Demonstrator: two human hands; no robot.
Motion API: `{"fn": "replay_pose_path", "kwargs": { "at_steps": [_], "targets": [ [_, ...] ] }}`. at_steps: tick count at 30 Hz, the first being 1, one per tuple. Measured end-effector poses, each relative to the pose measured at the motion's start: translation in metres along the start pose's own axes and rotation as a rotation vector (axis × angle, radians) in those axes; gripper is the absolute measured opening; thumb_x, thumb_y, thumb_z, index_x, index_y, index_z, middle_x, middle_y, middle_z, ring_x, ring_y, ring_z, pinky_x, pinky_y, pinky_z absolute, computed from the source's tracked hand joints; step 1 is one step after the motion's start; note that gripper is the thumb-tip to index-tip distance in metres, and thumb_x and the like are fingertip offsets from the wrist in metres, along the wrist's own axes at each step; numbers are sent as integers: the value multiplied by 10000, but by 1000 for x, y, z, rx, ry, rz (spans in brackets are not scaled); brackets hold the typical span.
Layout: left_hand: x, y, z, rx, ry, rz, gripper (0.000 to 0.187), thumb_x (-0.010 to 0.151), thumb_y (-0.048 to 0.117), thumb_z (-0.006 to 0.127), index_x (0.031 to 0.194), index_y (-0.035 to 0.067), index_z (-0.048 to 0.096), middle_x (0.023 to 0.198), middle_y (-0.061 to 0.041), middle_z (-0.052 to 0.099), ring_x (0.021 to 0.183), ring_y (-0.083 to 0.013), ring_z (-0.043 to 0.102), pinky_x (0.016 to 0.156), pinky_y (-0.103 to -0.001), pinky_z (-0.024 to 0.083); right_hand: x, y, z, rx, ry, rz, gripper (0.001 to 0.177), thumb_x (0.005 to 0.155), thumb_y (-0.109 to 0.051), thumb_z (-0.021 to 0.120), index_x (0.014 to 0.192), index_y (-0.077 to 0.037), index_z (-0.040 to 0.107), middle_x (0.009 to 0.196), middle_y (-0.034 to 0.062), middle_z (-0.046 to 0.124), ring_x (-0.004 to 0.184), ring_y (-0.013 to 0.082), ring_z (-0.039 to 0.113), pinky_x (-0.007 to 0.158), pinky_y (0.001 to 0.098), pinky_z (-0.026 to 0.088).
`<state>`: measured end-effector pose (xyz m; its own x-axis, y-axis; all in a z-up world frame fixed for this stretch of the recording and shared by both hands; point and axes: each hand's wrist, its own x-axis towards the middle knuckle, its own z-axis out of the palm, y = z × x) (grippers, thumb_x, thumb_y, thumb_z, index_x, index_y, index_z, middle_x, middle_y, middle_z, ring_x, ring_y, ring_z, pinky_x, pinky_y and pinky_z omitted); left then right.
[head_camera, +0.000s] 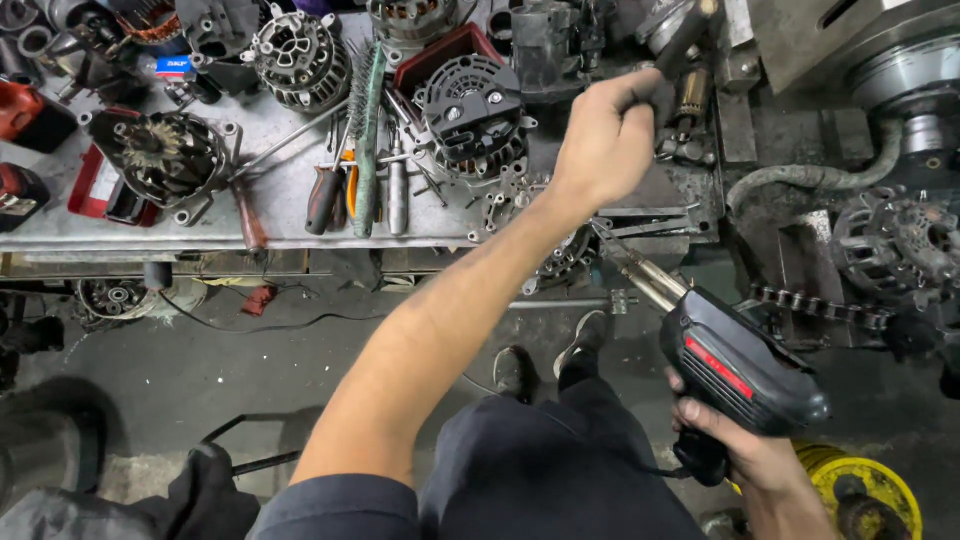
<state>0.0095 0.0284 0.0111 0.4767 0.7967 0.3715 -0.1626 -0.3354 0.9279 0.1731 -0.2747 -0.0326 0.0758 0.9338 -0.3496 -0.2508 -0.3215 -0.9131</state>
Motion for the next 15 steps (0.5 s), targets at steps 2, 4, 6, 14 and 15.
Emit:
{"fn": "replay_pose_path", "kwargs": {
  "at_steps": [2,4,6,14,15],
  "targets": [
    [-1,9,5,243,457,213,280,873,43,488,1086,-28,655,928,-164,702,865,-209,694,812,-362,572,3,0,1,-4,-11,-14,554,770,-71,776,1286,-26,578,1055,92,651,770,168,645,648,352,564],
    [-6,21,7,241,520,107,276,868,49,475,1052,-19,669,882,-167,708,788,-211,690,773,-360,572,2,-4,5,-14,-5,-22,549,774,-68,775,1286,-20,582,1058,93,653,774,162,637,657,344,558],
    [-11,24,9,237,575,-7,277,863,54,462,1017,-9,684,836,-170,716,712,-213,687,735,-359,572,1,-5,9,-21,6,-25,545,778,-66,774,1287,-14,585,1061,94,654,777,157,630,665,336,552],
    [-32,55,12,125,612,-162,255,920,124,484,1129,1,561,763,-137,685,647,-171,642,674,-350,532,1,-7,12,-4,47,15,547,756,-85,781,1266,-25,591,1019,93,662,737,155,633,607,338,545],
    [-32,51,14,122,606,-163,255,920,124,484,1129,1,561,763,-137,685,647,-171,642,674,-350,532,1,-6,11,-3,54,15,547,756,-85,781,1266,-25,591,1019,93,662,737,155,633,607,338,545]
  ]
}}
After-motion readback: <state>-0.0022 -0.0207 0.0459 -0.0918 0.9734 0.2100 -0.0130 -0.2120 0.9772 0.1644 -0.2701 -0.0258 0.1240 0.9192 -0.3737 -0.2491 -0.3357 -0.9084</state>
